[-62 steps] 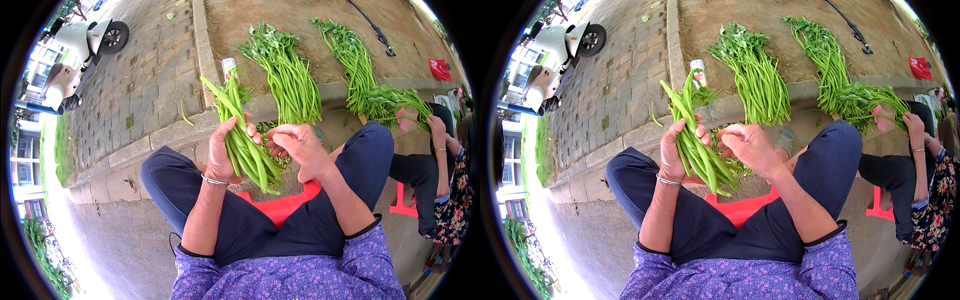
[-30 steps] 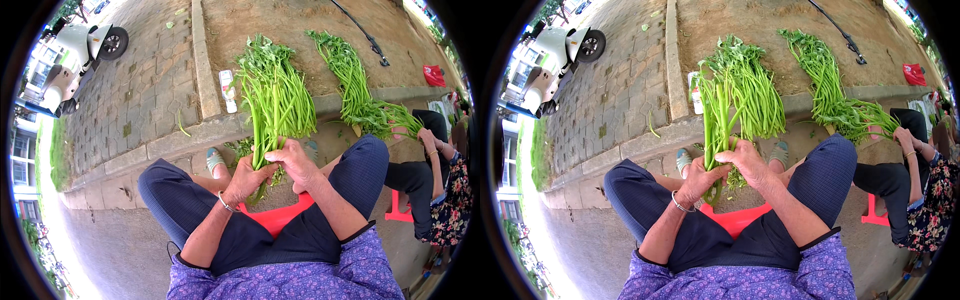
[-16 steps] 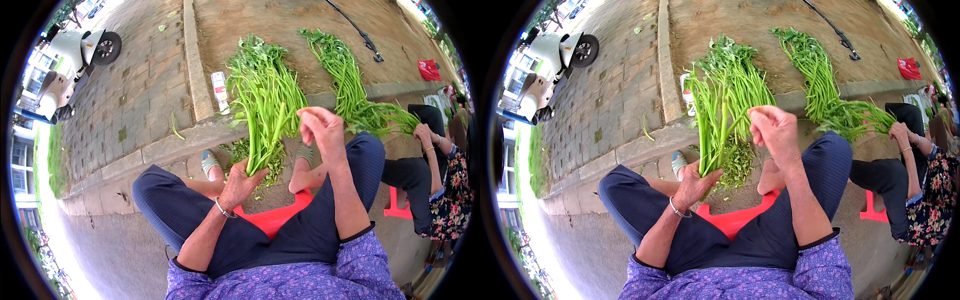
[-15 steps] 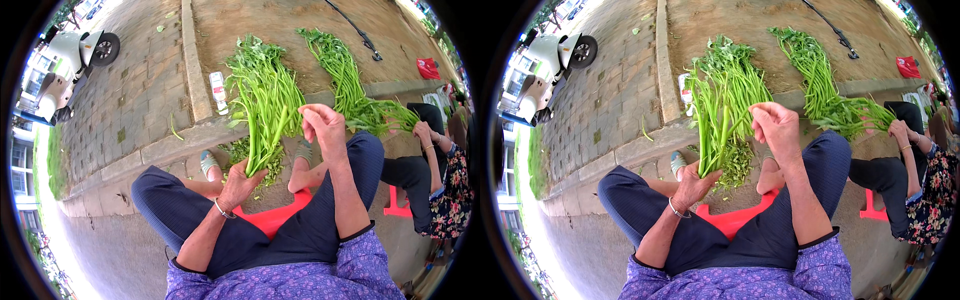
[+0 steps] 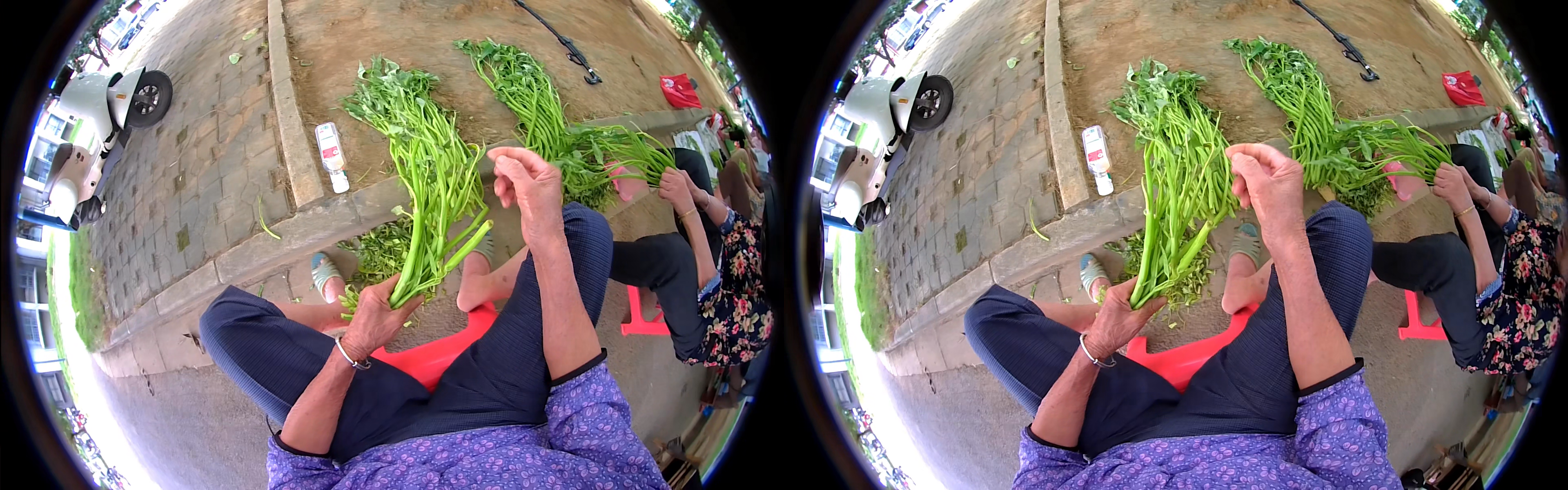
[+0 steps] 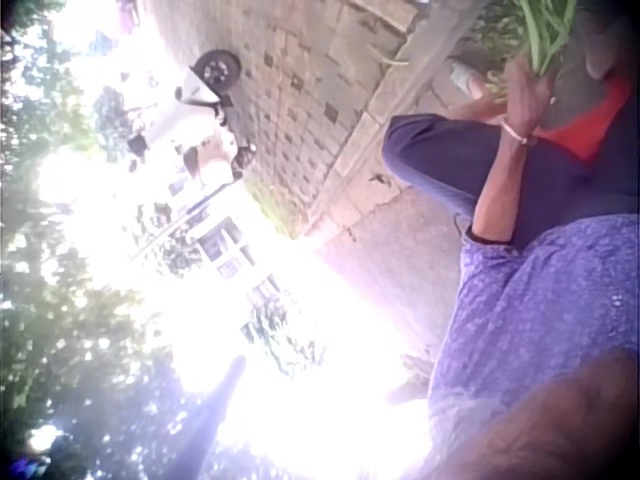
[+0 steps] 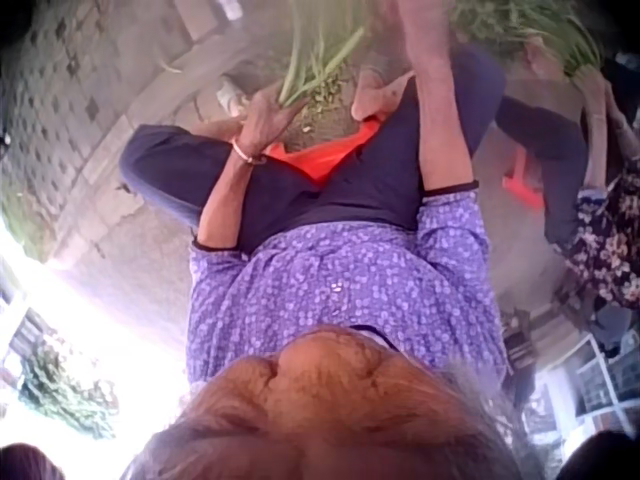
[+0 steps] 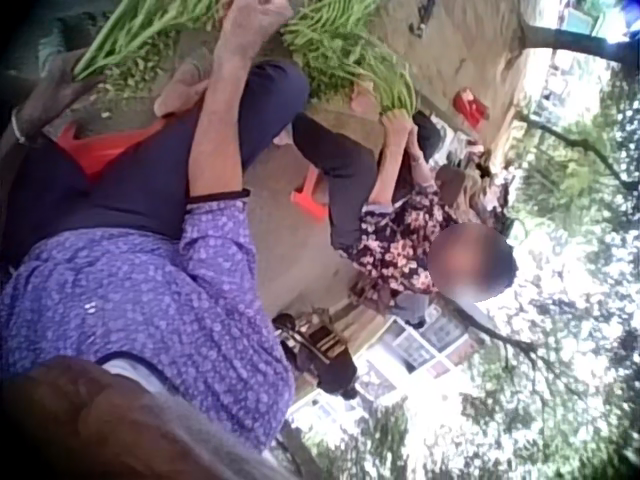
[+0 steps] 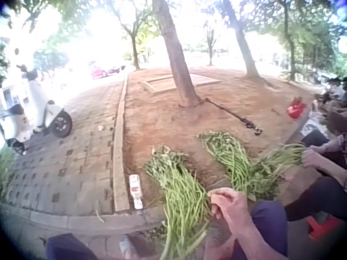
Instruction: The person picks leaves from bundles of green vegetables by hand and sorts the stems into piles on the ground.
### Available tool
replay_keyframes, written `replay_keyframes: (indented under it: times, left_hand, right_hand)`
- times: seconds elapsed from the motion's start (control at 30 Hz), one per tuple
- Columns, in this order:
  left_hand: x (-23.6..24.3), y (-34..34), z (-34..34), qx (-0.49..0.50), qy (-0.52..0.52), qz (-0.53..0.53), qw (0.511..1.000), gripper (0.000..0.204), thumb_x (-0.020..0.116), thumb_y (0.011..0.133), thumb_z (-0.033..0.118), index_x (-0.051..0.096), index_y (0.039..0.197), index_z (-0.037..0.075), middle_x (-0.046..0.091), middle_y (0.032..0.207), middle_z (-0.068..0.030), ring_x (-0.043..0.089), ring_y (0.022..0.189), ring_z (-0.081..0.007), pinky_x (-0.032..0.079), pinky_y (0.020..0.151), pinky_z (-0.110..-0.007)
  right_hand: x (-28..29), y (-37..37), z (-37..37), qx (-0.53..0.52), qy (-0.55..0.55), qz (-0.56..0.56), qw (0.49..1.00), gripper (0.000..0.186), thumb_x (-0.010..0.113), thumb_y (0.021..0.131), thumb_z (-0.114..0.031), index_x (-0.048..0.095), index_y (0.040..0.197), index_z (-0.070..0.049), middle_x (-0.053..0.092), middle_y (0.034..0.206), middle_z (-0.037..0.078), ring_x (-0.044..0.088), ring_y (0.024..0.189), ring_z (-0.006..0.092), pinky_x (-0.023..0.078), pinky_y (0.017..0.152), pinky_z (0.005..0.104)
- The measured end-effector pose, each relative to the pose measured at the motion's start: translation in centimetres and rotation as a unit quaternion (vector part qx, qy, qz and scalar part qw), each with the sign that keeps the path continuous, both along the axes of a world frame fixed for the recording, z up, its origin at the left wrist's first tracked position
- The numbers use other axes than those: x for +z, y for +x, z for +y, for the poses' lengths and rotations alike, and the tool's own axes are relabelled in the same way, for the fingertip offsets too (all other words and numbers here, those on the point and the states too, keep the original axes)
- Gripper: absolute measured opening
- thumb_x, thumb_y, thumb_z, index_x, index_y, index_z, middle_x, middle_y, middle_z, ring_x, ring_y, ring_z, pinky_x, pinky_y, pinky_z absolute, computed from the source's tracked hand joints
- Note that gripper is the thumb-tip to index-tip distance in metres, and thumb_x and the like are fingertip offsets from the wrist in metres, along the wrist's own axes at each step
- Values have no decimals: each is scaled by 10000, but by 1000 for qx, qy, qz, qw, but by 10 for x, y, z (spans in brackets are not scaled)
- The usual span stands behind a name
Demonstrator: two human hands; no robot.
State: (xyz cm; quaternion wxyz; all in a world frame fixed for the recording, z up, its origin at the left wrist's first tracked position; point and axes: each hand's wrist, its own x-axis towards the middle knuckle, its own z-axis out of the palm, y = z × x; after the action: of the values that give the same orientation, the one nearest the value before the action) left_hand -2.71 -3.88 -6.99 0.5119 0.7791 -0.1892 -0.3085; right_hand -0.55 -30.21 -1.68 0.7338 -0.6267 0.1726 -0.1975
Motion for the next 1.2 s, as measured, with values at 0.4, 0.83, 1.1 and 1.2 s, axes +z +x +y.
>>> replay_keyframes:
  times: [0.4, 0.83, 1.1, 1.2]
  left_hand:
    - [-6, -2, 5, 7, -22, -62, 998, 295, 687, 829, 128, 611, 1097, 31, 653, 764, -146, 617, 639, -214, 487, 635, -336]
    - [-5, -2, 8, 10, -3, -33, 999, 302, 683, 840, 132, 607, 1114, 30, 669, 793, -133, 622, 671, -166, 494, 649, -315]
    - [-2, -1, 12, 7, 10, -32, 999, 275, 685, 847, 143, 615, 1085, 25, 642, 729, -102, 559, 606, -117, 475, 597, -302]
    - [-3, -1, 14, 6, 9, -25, 1000, 282, 685, 847, 129, 606, 1089, 7, 644, 736, -89, 549, 610, -103, 473, 591, -294]
  right_hand:
    - [44, 26, -30, 148, -469, -39, 870, 132, 616, 824, -27, 684, 934, -52, 644, 798, 87, 621, 697, 190, 483, 609, 292]
    - [15, 17, -35, 208, -630, -24, 748, 98, 633, 812, -57, 639, 908, -38, 563, 885, 70, 608, 776, 264, 477, 661, 347]
    - [9, 13, -36, 225, -594, -8, 773, 67, 611, 831, -116, 619, 871, -63, 534, 890, 84, 603, 782, 284, 484, 656, 393]
    - [8, 14, -35, 216, -560, -6, 800, 61, 611, 823, -104, 610, 862, -56, 542, 872, 87, 604, 772, 281, 480, 658, 387]
